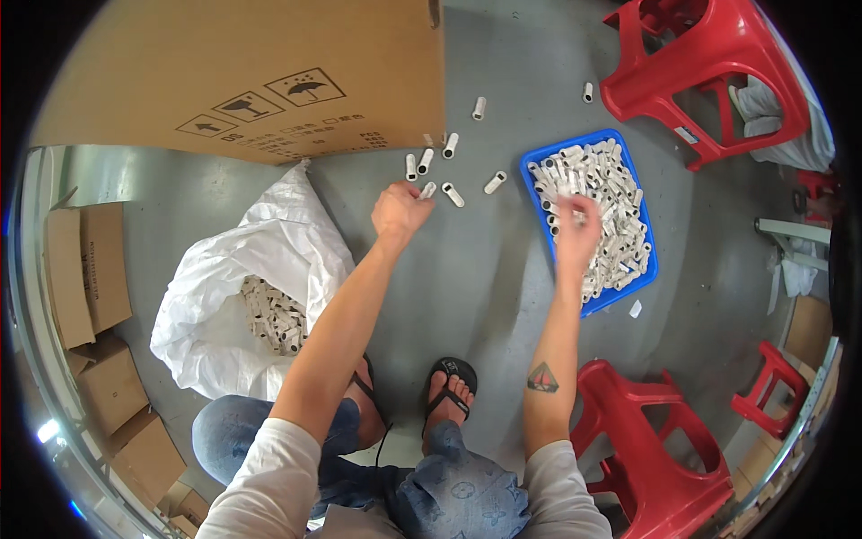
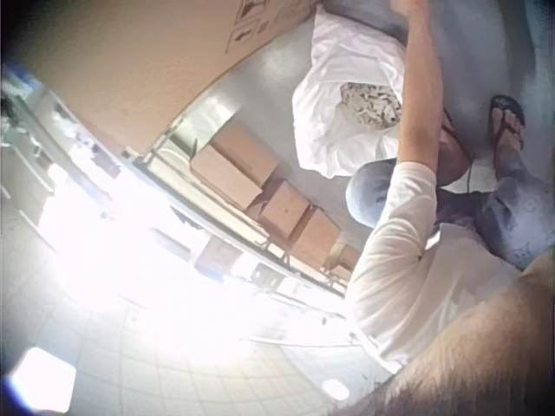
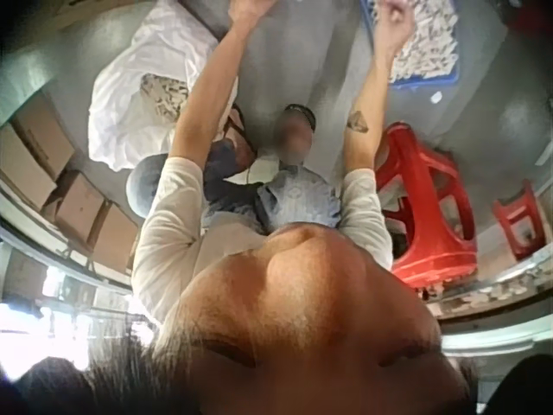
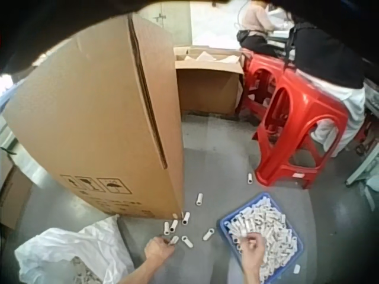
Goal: The person scoops small white plastic components from a large bag into a blue tray while sitting on the floor. They then move to a green assembly table and insert these components into cylindrical white devices, placing the finished units on the table.
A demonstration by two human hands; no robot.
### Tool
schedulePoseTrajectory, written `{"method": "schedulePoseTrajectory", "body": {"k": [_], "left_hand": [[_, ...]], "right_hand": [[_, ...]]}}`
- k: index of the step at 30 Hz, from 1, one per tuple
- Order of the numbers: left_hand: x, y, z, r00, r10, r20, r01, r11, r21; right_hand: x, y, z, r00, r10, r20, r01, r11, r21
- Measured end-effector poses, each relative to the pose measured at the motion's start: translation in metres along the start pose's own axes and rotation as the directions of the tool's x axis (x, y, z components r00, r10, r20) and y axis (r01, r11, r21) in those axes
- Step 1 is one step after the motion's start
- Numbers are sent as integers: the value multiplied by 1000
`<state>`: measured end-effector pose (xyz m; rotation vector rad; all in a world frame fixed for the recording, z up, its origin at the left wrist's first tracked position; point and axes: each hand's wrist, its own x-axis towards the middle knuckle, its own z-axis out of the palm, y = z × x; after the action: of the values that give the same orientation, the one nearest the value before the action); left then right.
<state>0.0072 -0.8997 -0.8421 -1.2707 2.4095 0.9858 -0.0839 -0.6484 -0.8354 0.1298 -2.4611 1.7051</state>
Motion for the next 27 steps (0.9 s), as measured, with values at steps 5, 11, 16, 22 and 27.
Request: {"method": "schedulePoseTrajectory", "body": {"k": [5, 11, 16, 22, 27], "left_hand": [[-31, 60, 20, 904, 424, 54, -382, 858, -345], [-70, 153, 54, 703, 710, 45, -542, 575, -613], [-43, 101, 62, 754, 625, -202, -649, 661, -377], [10, -10, 22, 829, 344, -442, -427, 899, -100], [17, -2, 7, 917, 182, -354, -223, 972, -78]], "right_hand": [[1, 0, -60, 952, 42, -303, -152, 925, -349], [-29, 4, -68, 908, 131, -398, -100, 990, 99], [-30, -2, -60, 950, 134, -283, -129, 991, 37], [-5, -36, 22, 887, -30, 460, 151, 962, -229], [0, 0, 75, 741, -154, 654, 587, 621, -519]]}}
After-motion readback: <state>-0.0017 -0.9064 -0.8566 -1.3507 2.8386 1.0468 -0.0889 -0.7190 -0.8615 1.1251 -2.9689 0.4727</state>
